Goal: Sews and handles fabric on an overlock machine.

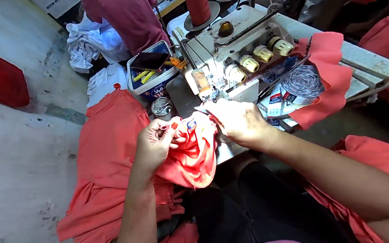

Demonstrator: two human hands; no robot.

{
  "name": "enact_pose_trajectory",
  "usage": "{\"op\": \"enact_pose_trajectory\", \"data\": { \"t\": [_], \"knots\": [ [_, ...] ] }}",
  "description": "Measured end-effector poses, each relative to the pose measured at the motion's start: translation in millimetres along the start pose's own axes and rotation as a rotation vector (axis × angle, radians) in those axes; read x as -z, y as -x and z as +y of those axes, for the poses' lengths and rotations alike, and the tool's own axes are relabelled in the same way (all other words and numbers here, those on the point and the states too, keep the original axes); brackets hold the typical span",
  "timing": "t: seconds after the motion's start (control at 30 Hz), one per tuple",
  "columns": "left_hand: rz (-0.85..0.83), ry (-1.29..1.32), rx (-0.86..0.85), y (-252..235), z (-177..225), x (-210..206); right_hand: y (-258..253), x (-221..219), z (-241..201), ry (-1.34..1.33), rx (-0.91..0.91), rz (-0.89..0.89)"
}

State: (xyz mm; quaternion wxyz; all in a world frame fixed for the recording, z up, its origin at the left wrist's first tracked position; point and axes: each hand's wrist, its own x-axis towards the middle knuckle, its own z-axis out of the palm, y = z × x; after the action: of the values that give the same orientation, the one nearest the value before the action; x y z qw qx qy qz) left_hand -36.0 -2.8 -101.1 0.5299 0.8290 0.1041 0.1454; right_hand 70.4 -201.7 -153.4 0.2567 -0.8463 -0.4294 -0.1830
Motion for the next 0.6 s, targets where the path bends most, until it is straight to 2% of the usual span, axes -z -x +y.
{"op": "enact_pose_trajectory", "data": {
  "t": [0.1, 0.2, 0.53, 0.6],
  "knots": [
    [0.004, 0.215, 0.137, 3.2, 7.7, -10.2, 7.0, 16.4, -20.5, -0.182, -0.067, 0.067],
    [-0.029, 0.242, 0.186, 4.6, 11.2, -16.4, 14.3, 13.8, -36.4, -0.182, 0.010, 0.109],
    [-0.114, 0.136, 0.082, 7.9, 2.5, -20.1, 18.9, -3.0, -34.8, -0.128, 0.048, 0.159],
    [-0.065, 0.043, -0.029, 10.5, -2.3, -17.2, 22.0, -1.1, -31.6, -0.212, -0.003, 0.185]
  ]
}}
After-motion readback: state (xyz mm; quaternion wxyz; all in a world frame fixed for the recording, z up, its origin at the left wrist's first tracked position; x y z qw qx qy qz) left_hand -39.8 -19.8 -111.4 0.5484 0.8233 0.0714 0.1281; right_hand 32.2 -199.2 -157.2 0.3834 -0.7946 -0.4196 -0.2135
